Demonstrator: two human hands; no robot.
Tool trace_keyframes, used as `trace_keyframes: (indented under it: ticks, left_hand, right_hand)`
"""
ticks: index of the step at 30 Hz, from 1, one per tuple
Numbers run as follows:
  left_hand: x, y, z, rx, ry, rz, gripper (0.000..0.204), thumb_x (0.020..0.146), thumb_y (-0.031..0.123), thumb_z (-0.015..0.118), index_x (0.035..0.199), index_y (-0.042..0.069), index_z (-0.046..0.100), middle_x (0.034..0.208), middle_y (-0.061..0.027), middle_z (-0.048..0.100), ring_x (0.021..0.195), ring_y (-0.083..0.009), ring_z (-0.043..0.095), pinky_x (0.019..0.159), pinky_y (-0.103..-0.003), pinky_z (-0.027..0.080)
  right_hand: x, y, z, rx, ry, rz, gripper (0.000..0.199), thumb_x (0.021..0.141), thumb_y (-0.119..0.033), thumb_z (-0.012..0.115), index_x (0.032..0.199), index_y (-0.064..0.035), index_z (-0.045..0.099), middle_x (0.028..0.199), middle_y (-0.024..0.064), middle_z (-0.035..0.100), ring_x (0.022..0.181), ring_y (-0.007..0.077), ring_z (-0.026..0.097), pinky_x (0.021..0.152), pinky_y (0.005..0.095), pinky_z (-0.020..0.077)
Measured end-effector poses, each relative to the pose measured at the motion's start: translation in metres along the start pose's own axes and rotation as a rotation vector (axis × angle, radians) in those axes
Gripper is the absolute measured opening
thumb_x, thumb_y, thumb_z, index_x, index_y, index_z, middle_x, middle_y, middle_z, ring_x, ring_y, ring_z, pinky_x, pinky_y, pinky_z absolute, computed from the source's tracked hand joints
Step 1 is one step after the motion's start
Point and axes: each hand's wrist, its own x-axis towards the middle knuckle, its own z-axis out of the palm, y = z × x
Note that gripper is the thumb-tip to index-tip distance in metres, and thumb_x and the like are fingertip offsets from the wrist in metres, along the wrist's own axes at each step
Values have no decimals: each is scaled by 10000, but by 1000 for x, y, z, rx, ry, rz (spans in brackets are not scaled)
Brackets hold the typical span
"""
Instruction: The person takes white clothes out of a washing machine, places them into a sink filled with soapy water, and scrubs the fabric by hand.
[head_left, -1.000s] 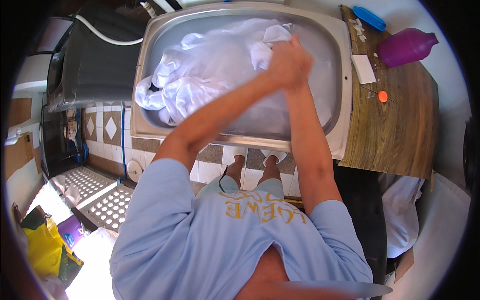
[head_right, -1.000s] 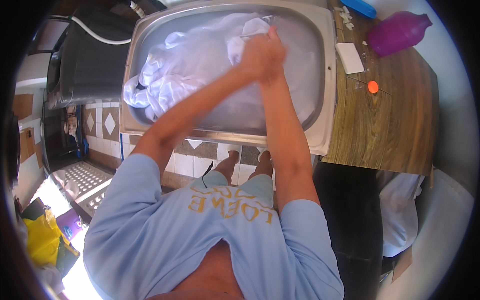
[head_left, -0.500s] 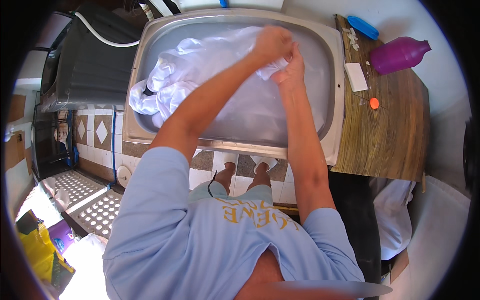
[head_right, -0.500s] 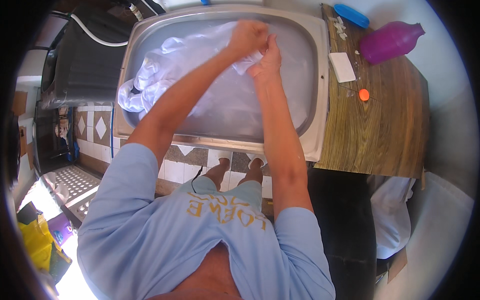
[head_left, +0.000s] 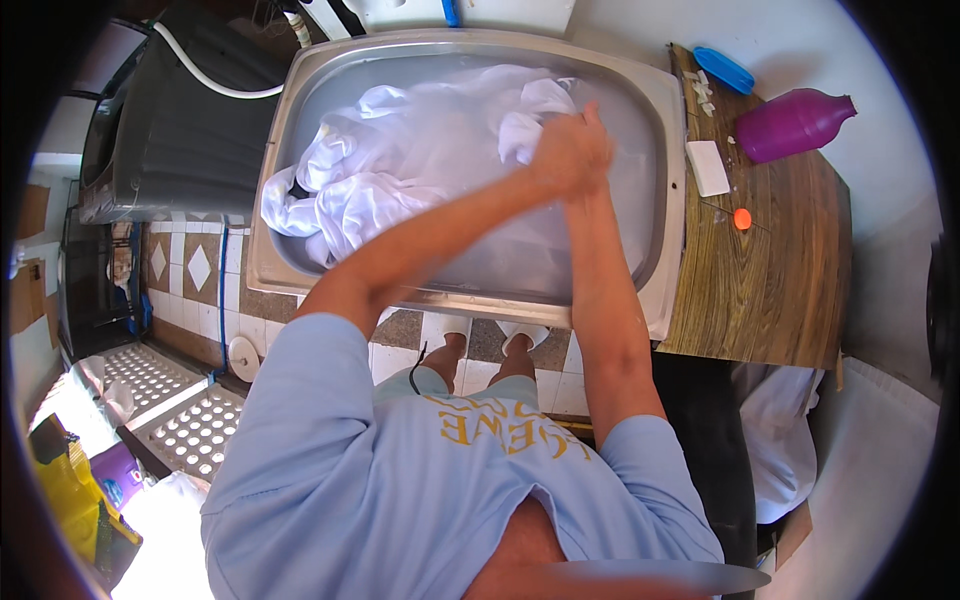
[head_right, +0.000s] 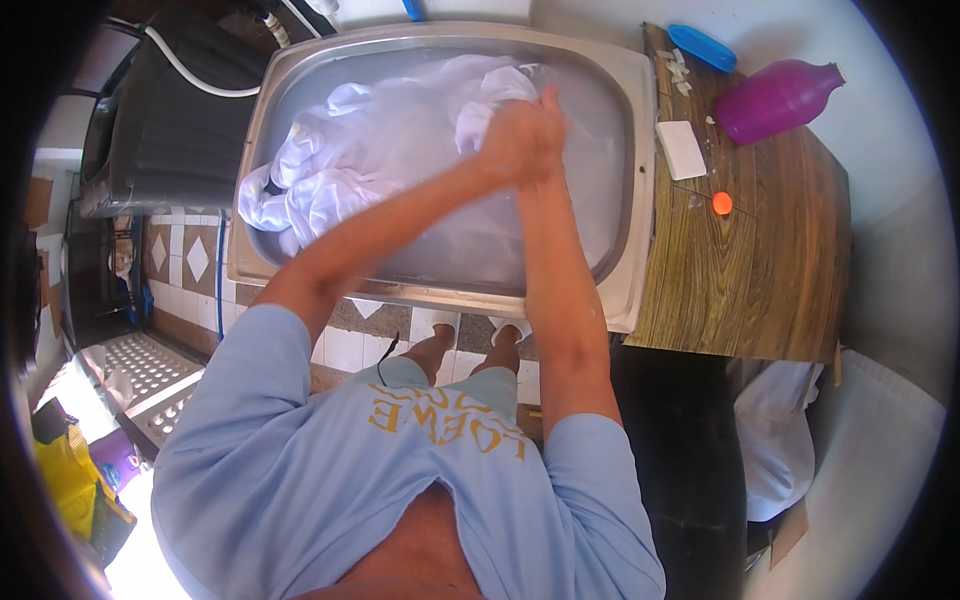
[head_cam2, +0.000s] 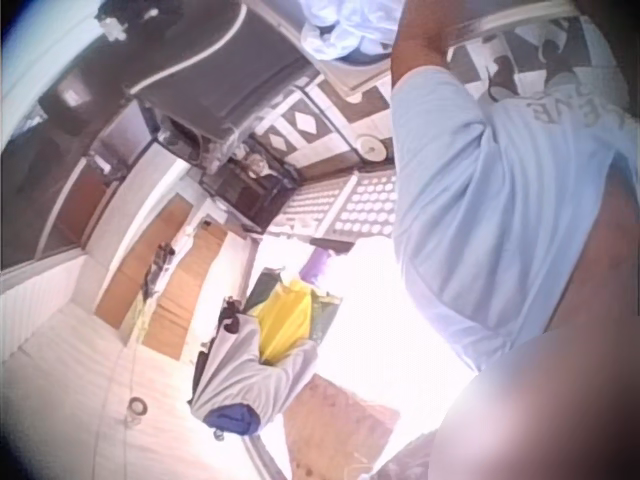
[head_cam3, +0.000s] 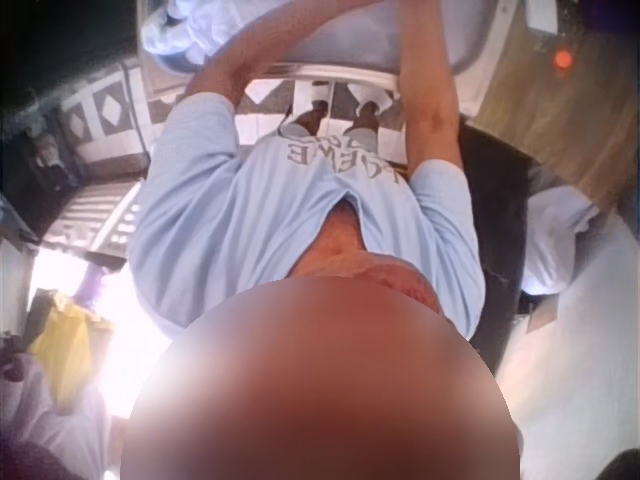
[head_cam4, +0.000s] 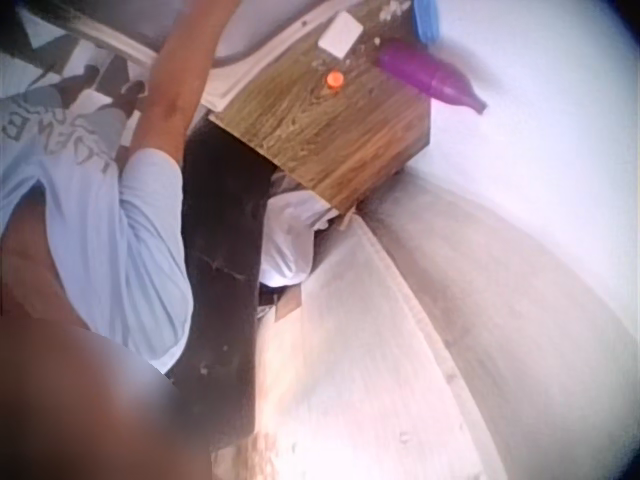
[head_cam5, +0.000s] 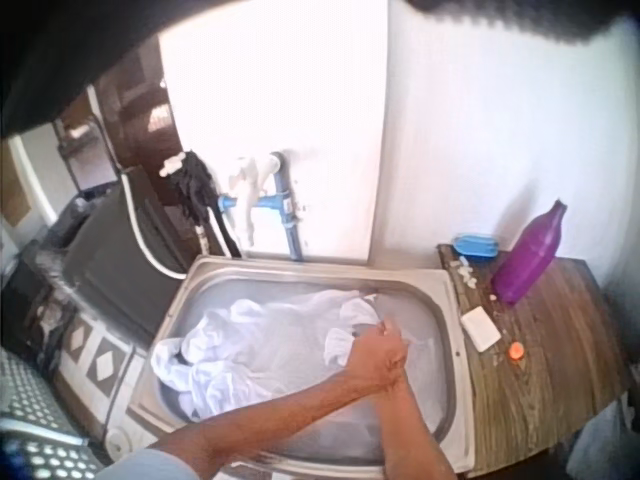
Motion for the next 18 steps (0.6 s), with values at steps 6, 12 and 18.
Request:
trace_keyframes:
  ticks: [6,12,18]
  left_hand:
    - [14,-23,-21,66,-75,-239,72,670,101,621,638,56,575,624,-150,555,579,-285,562,587,-357,451]
    - [-15,-2,10,-66,44,90,134,692,130,627,620,38,563,636,-146,570,592,-286,573,540,-367,439]
    - [-2,-10,0,29,87,36,282,784,218,619,608,12,544,574,-155,543,568,-306,566,537,-379,429]
  right_hand:
    - [-17,16,58,-16,276,4,349,939,-425,448,924,-84,522,955,90,565,955,250,551,818,360,473]
    - [14,6,-23,-284,-62,-63,394,960,-413,388,1044,-58,536,1023,100,584,994,257,561,818,414,475]
    - [-7,13,41,-15,194,-1,343,939,-423,450,882,-107,571,839,53,585,856,235,584,772,366,473]
